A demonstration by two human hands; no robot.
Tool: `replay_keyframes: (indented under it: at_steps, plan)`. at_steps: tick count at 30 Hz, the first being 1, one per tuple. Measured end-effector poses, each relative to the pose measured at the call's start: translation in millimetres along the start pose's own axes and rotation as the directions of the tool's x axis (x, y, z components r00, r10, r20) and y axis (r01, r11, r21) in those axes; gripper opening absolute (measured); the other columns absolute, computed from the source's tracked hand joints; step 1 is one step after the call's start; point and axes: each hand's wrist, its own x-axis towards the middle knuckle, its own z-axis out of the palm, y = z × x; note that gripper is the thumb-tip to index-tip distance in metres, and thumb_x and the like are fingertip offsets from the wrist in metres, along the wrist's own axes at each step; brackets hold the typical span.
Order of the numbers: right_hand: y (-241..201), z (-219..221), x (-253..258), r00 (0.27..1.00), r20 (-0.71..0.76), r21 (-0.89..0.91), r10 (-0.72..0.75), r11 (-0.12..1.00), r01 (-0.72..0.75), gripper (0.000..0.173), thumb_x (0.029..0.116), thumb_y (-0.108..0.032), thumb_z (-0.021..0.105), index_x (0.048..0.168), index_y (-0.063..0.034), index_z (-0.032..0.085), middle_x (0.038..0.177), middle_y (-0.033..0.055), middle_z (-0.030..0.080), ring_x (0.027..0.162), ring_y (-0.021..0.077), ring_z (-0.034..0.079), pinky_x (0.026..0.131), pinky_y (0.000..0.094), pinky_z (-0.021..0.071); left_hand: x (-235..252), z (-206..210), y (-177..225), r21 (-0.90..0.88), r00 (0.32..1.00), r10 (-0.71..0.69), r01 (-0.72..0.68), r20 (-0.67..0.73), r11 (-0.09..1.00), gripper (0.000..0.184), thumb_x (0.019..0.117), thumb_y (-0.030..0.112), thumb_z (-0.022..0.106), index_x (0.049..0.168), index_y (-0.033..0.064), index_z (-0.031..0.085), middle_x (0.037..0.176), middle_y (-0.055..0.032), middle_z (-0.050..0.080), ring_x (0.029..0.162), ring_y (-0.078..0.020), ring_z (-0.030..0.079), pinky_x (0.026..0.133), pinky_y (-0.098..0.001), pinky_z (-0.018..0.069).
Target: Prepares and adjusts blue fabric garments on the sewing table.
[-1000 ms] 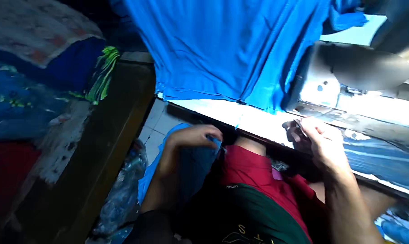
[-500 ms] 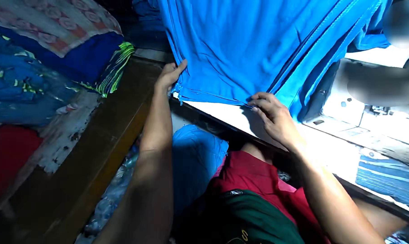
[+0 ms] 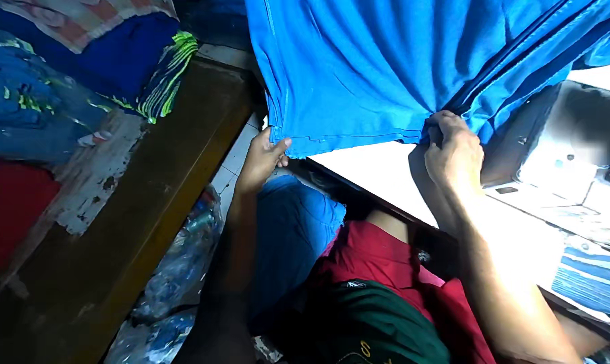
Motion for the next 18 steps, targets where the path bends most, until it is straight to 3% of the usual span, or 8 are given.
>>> replay_keyframes:
  at_steps: [2,3,6,7,9,11,16,18]
  plan:
    - [-2.3,-2.6,1.1,1.000,0.014,-0.009,0.005,1.000,-0.005,0.033,0.1000,-0.012,0.052,0.130,-0.0143,0.066,0.143,0.0070,0.061,0.125,0.0327,0.062,0.090,0.0651,0.0506,-8.5,-6.5,-10.4,0.128,0.998,-0.024,0.031,-0.051,0.991,0.029,0.1044,0.021,0.060,0.125,-0.0003,0.057,0.081,-0.0087,0.070,0.061,-0.0142,0.064,0.058,-0.0310,0.0561]
    - [-3.4,-4.6,1.1,1.000,0.026,-0.015,0.004,1.000,-0.004,0.034,0.1005,-0.012,0.052,0.131,-0.0136,0.066,0.144,0.0075,0.061,0.125,0.0333,0.062,0.090,0.0659,0.0505,-12.6,-10.6,-13.0,0.215,0.995,-0.049,0.067,-0.088,0.974,0.032,0.1033,0.022,0.062,0.126,-0.0005,0.058,0.087,-0.0106,0.071,0.066,-0.0162,0.067,0.062,-0.0339,0.0583]
    - [-2.9,-7.2,0.3,0.999,0.050,-0.038,-0.008,0.999,0.010,0.034,0.1046,-0.017,0.048,0.133,-0.0142,0.065,0.147,0.0066,0.059,0.127,0.0335,0.061,0.091,0.0655,0.0506,-17.6,-22.4,-6.3,0.411,0.972,-0.083,0.168,-0.218,0.896,0.050,0.0978,0.022,0.068,0.142,0.0040,0.053,0.138,-0.0192,0.060,0.111,-0.0310,0.068,0.095,-0.0525,0.0566]
    - [-3.1,-7.2,-1.1,0.998,0.053,-0.043,-0.015,0.999,0.017,0.034,0.1052,-0.017,0.047,0.134,-0.0141,0.065,0.147,0.0066,0.059,0.127,0.0335,0.061,0.092,0.0652,0.0507,-16.1,-23.1,-2.1,0.443,0.960,-0.023,0.149,-0.279,0.884,0.047,0.0978,0.017,0.064,0.143,0.0060,0.054,0.145,-0.0194,0.054,0.118,-0.0317,0.065,0.099,-0.0525,0.0550]
    - [-7.1,-7.2,-3.5,0.998,0.050,-0.061,-0.028,0.998,0.031,0.035,0.1063,-0.019,0.046,0.135,-0.0126,0.064,0.146,0.0080,0.059,0.123,0.0352,0.063,0.089,0.0661,0.0515,-6.4,-18.2,6.6,0.469,0.907,0.154,0.053,-0.392,0.882,0.035,0.0998,0.014,0.056,0.134,0.0097,0.062,0.138,-0.0147,0.059,0.110,-0.0236,0.066,0.093,-0.0437,0.0563]
    - [-15.7,-8.6,-6.0,0.999,0.036,-0.080,-0.034,0.996,0.037,0.032,0.1055,-0.018,0.047,0.131,-0.0116,0.066,0.140,0.0113,0.063,0.115,0.0384,0.066,0.083,0.0666,0.0522,5.9,-9.6,16.3,0.473,0.878,0.255,-0.038,-0.404,0.880,0.028,0.1045,0.026,0.056,0.125,0.0113,0.068,0.126,-0.0102,0.066,0.100,-0.0174,0.067,0.087,-0.0375,0.0568]
    - [-32.6,-10.9,-18.5,0.989,0.003,-0.014,-0.151,0.988,0.151,0.032,0.1063,-0.018,0.047,0.133,-0.0107,0.063,0.124,0.0157,0.068,0.097,0.0382,0.070,0.073,0.0627,0.0536,23.6,4.6,22.9,0.532,0.953,0.151,0.012,-0.262,0.846,0.054,0.0936,0.053,0.070,0.132,0.0148,0.066,0.125,-0.0106,0.065,0.099,-0.0235,0.065,0.087,-0.0476,0.0549]
    - [-33.3,-7.0,-21.2,0.979,0.028,0.030,-0.202,0.979,0.201,0.030,0.1066,-0.019,0.048,0.130,-0.0113,0.065,0.121,0.0138,0.070,0.097,0.0349,0.071,0.076,0.0601,0.0553,18.4,11.1,15.3,0.568,0.966,0.166,-0.024,-0.199,0.823,0.054,0.0888,0.053,0.076,0.129,0.0183,0.069,0.127,-0.0109,0.061,0.104,-0.0245,0.063,0.087,-0.0469,0.0550]
